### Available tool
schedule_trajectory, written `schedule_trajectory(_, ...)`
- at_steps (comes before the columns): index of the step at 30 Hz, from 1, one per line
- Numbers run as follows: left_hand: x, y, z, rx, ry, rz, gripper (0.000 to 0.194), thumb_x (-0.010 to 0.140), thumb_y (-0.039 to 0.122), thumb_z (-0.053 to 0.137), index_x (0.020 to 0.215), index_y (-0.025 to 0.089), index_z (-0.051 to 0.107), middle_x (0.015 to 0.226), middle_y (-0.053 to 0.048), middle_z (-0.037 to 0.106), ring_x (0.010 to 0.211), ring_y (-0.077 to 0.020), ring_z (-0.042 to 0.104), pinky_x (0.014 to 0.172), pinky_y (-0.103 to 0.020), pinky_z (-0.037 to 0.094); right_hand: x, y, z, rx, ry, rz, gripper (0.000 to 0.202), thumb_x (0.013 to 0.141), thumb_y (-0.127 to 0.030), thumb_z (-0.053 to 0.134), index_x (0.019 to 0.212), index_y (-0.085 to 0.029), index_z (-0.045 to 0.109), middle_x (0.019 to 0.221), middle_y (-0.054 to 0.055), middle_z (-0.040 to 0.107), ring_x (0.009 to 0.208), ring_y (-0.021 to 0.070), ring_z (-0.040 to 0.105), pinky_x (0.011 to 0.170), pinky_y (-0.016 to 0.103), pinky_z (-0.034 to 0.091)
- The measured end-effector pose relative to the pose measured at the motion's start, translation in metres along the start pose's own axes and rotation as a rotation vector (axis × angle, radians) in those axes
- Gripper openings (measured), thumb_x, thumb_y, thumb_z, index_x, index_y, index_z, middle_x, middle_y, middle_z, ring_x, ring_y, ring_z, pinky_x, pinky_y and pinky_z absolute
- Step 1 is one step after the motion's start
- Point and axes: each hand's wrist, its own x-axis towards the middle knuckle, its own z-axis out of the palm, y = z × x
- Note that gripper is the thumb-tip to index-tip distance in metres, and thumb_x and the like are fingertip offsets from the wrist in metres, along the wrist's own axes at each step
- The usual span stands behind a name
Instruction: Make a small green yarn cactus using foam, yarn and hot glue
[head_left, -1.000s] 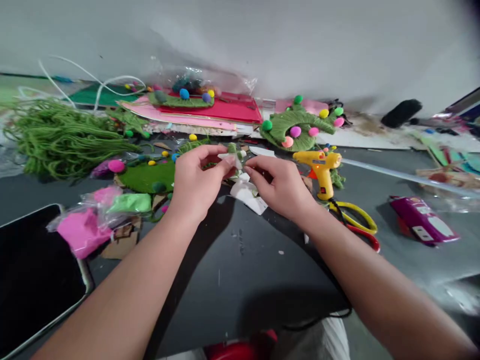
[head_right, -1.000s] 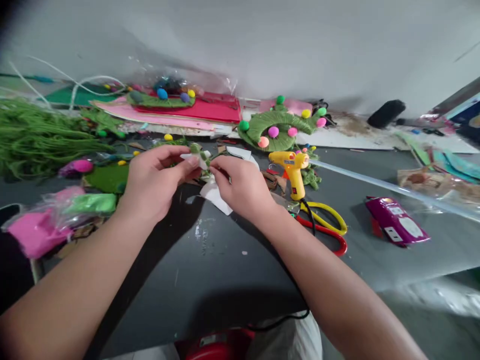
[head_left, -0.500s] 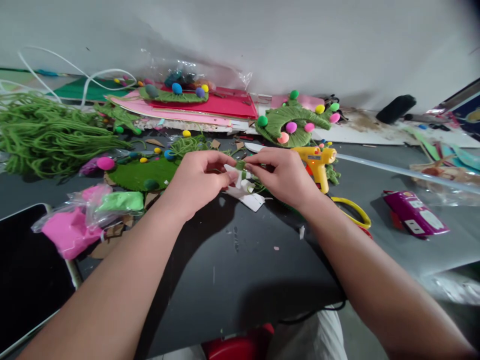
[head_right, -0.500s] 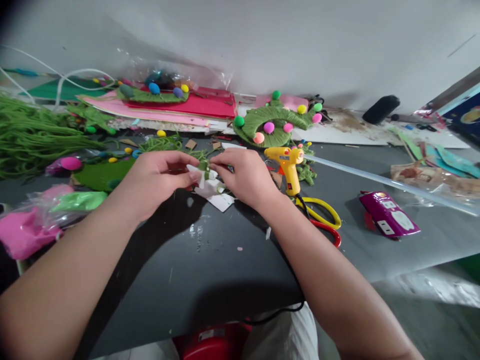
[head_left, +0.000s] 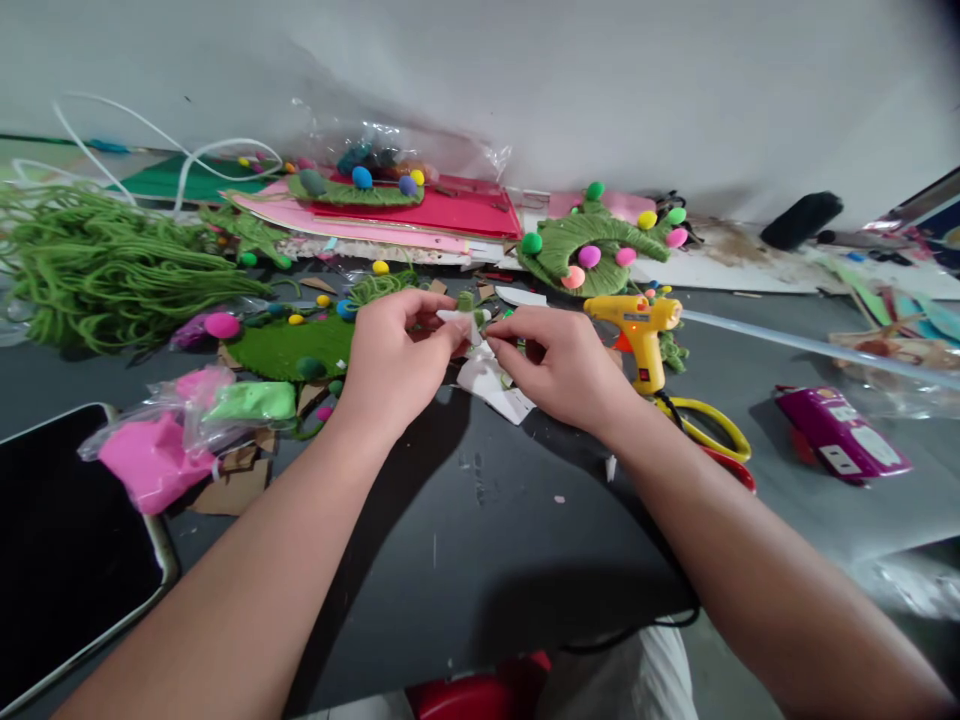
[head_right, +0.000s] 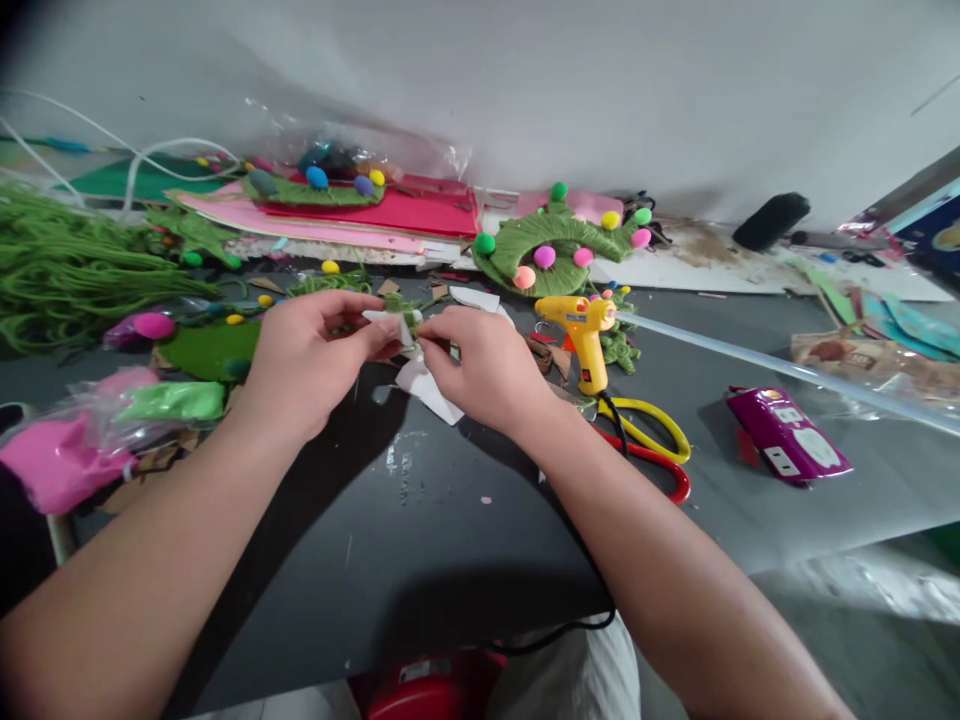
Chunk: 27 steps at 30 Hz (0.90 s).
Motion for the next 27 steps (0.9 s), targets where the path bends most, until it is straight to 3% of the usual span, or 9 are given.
schedule_trajectory(4,0.002,0.001,0.003,-0.237,-0.009,-0.137,0.018,0.073,0.012,0.08,0.089,0.015,0.072,0.069,0.001,0.067,0.062,-0.0156,0.069,0.072,-0.034,0.061,0.001,0.003,-0.001,-0.001,-0.029,-0.024,0.022,0.092,-0.012,0.058,0.094,-0.014,0.08,0.084,0.005,0.071,0.071,0.0136,0.058,0.067,0.027,0.039)
schedule_trajectory(8,0.001,0.005,0.001,-0.248,-0.077,-0.228,0.016,0.072,0.007,0.077,0.085,0.015,0.072,0.067,0.001,0.066,0.062,-0.0149,0.067,0.071,-0.033,0.059,0.002,0.007,-0.005,0.009,-0.069,-0.01,0.023,0.091,-0.01,0.059,0.089,-0.016,0.081,0.083,0.004,0.071,0.072,0.0141,0.059,0.066,0.027,0.039)
schedule_trajectory(10,0.0,0.006,-0.002,-0.112,-0.131,-0.203,0.016,0.072,0.012,0.08,0.086,0.017,0.073,0.067,0.0,0.067,0.062,-0.0165,0.067,0.068,-0.032,0.056,0.002,0.009,-0.007,0.033,-0.075,-0.007,0.025,0.089,-0.008,0.059,0.093,-0.017,0.082,0.085,0.004,0.073,0.075,0.0148,0.062,0.068,0.027,0.04)
schedule_trajectory(15,-0.004,0.007,-0.006,0.413,-0.262,0.041,0.011,0.076,0.023,0.078,0.086,0.019,0.075,0.072,-0.004,0.073,0.069,-0.0214,0.068,0.065,-0.033,0.05,0.002,0.008,-0.01,-0.064,-0.064,0.065,0.015,0.087,-0.016,0.067,0.086,-0.018,0.082,0.083,0.004,0.077,0.073,0.0172,0.065,0.067,0.029,0.041)
schedule_trajectory(19,-0.007,0.009,-0.004,0.553,-0.166,0.139,0.013,0.08,0.027,0.075,0.09,0.02,0.075,0.076,-0.005,0.074,0.069,-0.0205,0.067,0.068,-0.032,0.05,0.001,0.0,-0.009,-0.141,-0.066,0.127,0.014,0.086,-0.018,0.066,0.08,-0.016,0.078,0.078,0.005,0.075,0.069,0.0164,0.06,0.063,0.029,0.038)
schedule_trajectory(23,-0.006,0.004,-0.001,0.415,-0.051,0.127,0.017,0.081,0.031,0.078,0.092,0.019,0.074,0.081,-0.005,0.075,0.073,-0.0206,0.069,0.071,-0.032,0.053,-0.001,-0.003,-0.004,-0.094,-0.063,0.096,0.017,0.089,-0.018,0.061,0.086,-0.015,0.078,0.081,0.005,0.075,0.067,0.0147,0.058,0.063,0.028,0.038)
schedule_trajectory(27,-0.001,-0.002,0.0,0.017,-0.034,-0.01,0.021,0.077,0.027,0.082,0.093,0.018,0.073,0.079,-0.004,0.072,0.073,-0.0209,0.072,0.074,-0.035,0.059,0.0,0.0,0.0,-0.03,-0.031,0.055,0.021,0.091,-0.015,0.059,0.094,-0.016,0.08,0.088,0.005,0.077,0.073,0.0152,0.061,0.068,0.027,0.041)
